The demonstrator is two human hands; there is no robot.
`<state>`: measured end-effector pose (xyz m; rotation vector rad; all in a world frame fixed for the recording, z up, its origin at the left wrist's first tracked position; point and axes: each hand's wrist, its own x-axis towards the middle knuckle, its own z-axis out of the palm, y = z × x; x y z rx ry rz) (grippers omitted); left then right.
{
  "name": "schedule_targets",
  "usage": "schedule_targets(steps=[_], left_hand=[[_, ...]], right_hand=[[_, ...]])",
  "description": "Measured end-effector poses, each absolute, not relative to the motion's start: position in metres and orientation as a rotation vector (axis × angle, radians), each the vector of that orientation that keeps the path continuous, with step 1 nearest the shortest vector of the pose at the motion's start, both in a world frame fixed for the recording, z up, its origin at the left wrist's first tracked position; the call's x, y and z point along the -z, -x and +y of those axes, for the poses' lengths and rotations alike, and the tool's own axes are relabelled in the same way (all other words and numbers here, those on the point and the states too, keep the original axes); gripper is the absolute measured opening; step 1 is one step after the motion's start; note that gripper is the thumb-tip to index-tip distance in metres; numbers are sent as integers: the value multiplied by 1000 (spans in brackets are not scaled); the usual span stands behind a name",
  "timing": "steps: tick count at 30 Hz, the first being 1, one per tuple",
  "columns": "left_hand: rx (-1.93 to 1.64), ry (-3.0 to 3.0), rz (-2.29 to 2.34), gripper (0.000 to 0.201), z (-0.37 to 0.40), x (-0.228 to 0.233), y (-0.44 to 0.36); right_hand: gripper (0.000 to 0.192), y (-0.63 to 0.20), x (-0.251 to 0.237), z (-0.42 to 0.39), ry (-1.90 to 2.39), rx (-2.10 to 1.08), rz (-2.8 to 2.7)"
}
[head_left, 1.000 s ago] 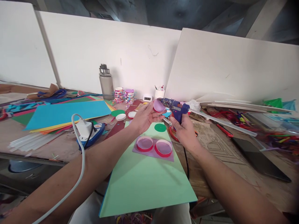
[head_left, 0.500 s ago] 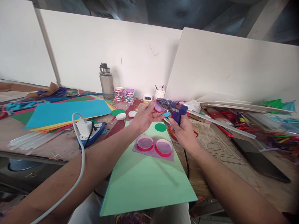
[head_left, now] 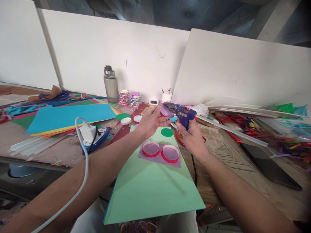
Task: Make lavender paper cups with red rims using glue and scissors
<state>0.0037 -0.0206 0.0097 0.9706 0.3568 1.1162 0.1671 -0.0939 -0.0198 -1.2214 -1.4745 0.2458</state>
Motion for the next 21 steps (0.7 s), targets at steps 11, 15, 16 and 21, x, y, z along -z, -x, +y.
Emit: schedule_targets(steps=[11, 15, 16, 21], left_hand=[[-1119, -1005, 348, 37, -20, -9, -3], [-1115, -1002, 332, 38, -19, -7, -3], [-1115, -1000, 331, 38, -19, -7, -3], [-1114, -996, 337, 36, -20, -8, -3]], right_hand=[[18, -166, 21, -95, 1206, -65, -1459], [20, -165, 20, -96, 1244, -75, -1452], [21, -164, 20, -96, 1252, -77, -1453], [26, -163, 20, -97, 1308, -42, -1461]])
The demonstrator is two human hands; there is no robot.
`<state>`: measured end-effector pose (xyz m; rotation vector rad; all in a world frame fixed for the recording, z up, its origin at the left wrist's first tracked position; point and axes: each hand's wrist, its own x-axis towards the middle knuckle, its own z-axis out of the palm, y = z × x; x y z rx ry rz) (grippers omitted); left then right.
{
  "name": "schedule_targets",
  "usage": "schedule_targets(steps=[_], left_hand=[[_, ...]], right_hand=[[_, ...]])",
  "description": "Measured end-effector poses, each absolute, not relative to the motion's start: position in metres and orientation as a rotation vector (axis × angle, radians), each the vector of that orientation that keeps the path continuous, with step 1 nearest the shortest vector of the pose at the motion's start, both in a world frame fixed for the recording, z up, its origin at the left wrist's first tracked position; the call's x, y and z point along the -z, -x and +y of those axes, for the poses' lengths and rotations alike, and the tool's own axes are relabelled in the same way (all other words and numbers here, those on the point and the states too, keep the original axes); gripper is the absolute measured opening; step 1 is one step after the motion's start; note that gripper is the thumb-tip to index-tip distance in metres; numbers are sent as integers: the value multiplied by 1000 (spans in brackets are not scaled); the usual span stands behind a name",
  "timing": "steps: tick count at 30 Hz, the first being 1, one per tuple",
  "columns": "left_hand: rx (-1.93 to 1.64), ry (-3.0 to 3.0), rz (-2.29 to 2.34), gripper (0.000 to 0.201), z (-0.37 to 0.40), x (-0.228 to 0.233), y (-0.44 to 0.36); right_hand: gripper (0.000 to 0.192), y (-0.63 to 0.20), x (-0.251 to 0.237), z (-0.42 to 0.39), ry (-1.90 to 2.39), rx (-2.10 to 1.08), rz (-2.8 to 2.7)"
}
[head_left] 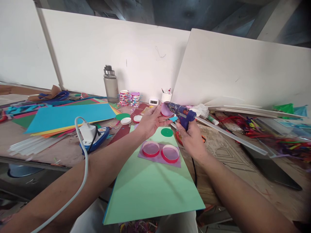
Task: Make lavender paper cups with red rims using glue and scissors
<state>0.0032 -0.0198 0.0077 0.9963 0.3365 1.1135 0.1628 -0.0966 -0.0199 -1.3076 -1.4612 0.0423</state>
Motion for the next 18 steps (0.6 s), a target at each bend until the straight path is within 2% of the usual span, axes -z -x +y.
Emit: schedule_targets(steps=[12, 18], left_hand=[[-1125, -999, 346, 33, -20, -11, -2], [-1190, -937, 378, 22, -19, -15, -1]], right_hand=[[27, -159, 16, -102, 1320, -32, -1594], [28, -162, 18, -102, 1322, 1, -1531]])
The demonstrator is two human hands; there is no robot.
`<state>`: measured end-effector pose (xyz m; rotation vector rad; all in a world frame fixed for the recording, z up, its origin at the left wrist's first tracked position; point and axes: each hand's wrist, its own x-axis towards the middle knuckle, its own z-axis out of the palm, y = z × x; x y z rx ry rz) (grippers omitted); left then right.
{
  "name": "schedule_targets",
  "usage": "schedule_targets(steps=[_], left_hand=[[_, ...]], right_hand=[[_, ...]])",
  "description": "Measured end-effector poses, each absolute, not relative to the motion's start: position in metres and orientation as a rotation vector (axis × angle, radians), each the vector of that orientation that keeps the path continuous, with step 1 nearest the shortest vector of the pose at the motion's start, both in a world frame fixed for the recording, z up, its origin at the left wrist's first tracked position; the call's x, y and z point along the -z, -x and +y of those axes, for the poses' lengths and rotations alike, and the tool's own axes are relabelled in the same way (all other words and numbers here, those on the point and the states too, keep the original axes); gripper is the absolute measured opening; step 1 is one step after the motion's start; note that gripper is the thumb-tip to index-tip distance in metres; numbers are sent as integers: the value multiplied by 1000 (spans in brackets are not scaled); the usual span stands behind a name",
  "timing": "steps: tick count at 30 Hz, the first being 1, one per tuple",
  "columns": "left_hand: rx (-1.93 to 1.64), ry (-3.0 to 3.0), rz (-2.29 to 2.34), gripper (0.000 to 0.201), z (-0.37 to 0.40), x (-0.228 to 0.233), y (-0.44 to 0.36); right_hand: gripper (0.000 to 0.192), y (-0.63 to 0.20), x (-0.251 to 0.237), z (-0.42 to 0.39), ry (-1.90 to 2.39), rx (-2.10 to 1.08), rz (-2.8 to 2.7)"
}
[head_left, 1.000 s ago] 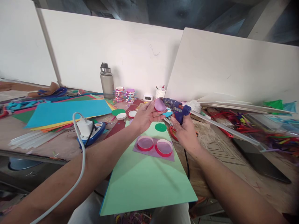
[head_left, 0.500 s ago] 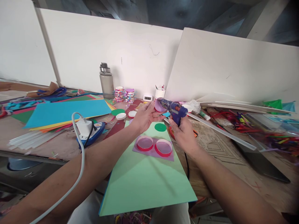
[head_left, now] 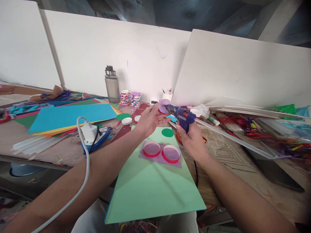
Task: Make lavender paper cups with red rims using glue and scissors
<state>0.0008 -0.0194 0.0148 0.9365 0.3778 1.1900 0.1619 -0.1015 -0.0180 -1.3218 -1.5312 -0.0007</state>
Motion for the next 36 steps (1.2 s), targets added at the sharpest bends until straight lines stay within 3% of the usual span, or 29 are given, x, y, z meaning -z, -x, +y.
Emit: schedule_targets(steps=[15, 28, 36], left_hand=[[-1231, -912, 263, 14, -16, -11, 0], [-1350, -1085, 231, 39, -14, -8, 0], [-1422, -1167, 250, 38, -10, -5, -1]], right_hand=[[29, -159, 19, -101, 1293, 10, -1524], [28, -159, 18, -103, 1282, -63, -1500], [27, -159, 19, -103, 1265, -47, -1514]])
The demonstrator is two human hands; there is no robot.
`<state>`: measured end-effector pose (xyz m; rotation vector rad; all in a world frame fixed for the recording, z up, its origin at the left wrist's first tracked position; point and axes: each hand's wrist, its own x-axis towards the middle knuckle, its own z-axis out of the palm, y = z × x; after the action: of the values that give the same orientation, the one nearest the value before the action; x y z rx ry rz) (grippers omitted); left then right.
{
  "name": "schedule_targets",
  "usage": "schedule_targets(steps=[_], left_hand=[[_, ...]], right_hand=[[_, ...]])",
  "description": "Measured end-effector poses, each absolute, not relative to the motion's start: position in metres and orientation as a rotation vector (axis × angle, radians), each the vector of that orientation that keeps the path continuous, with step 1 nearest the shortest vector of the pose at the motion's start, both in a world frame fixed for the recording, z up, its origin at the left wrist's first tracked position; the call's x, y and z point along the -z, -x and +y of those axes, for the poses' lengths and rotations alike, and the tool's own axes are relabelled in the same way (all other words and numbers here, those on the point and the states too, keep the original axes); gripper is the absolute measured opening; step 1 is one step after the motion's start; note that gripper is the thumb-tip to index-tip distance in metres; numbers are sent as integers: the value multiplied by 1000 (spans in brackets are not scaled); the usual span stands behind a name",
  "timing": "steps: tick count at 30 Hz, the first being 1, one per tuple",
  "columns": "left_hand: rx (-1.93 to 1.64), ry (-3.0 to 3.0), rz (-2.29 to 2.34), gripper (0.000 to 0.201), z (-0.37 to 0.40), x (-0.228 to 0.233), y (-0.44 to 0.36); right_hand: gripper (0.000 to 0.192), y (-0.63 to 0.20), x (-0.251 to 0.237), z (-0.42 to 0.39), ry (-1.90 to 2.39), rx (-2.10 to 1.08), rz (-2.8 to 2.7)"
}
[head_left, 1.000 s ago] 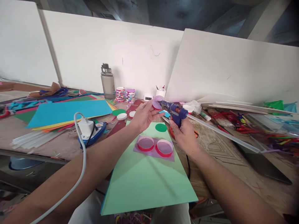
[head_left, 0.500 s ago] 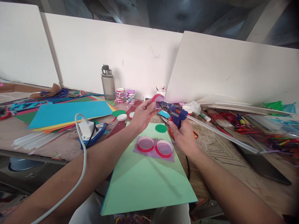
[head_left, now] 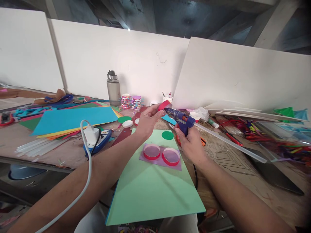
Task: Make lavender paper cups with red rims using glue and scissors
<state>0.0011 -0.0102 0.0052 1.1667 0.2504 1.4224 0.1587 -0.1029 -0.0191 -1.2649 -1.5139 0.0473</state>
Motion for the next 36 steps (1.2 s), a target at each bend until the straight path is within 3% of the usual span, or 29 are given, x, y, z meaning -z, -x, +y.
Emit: schedule_targets(steps=[18, 36], left_hand=[[-1236, -937, 331, 27, -12, -9, 2], [-1178, -1042, 328, 40, -10, -6, 1]], right_hand=[[26, -160, 19, -103, 1272, -4, -1483], [27, -158, 16, -105, 1255, -8, -1488]])
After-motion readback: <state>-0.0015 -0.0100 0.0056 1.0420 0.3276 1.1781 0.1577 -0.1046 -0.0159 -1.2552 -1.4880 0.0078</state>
